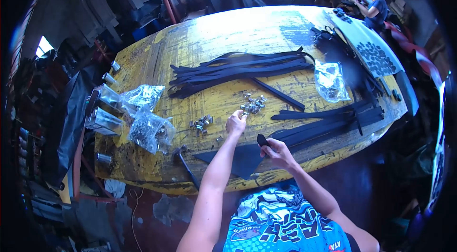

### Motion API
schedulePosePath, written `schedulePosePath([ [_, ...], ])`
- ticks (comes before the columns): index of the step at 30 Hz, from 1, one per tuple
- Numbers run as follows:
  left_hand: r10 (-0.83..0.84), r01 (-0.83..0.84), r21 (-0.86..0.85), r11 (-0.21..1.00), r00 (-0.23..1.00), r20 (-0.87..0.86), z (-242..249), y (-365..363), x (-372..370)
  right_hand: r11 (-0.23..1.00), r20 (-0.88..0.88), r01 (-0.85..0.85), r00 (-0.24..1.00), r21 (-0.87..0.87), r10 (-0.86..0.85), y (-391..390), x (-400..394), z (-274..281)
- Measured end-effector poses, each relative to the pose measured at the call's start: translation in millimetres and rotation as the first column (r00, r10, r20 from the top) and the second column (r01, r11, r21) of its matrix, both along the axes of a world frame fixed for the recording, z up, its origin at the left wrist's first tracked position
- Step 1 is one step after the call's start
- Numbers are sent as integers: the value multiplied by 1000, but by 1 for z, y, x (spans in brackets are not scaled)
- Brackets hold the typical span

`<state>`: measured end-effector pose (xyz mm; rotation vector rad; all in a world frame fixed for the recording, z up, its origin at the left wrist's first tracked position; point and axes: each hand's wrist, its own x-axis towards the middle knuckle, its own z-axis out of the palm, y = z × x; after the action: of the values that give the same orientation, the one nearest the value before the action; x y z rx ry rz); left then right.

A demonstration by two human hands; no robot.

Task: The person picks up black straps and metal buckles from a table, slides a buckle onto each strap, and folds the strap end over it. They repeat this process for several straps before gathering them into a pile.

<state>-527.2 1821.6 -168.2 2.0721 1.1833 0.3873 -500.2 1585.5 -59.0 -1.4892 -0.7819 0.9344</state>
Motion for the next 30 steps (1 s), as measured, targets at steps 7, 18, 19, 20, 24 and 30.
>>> schedulePosePath([
  [7, 36, 18, 182, 983, 956, -291, -21, 16, 46, 991, 32, -11, 999, 134, 6, -17, -3, 0],
  [18, 137, 382, -512, 770, 684, 717, 59, -39, -90, 990, -158, -135, 978, 33, 138, 21, -3, 10],
  [19, 150, 387, -514, 766, 669, 728, 67, -46, -106, 987, -140, -158, 977, 15, 159, 26, -5, 16],
  [20, 159, 380, -520, 765, 671, 724, 69, -50, -119, 983, -152, -185, 971, 11, 185, 32, -7, 16],
  [24, 127, 328, -464, 823, 690, 712, 84, -66, -153, 957, -184, -290, 941, -9, 284, 48, -15, 7],
  [30, -39, 350, -231, 908, 619, 784, 103, -74, -171, 936, -448, -347, 828, 64, 338, 53, -24, 12],
])
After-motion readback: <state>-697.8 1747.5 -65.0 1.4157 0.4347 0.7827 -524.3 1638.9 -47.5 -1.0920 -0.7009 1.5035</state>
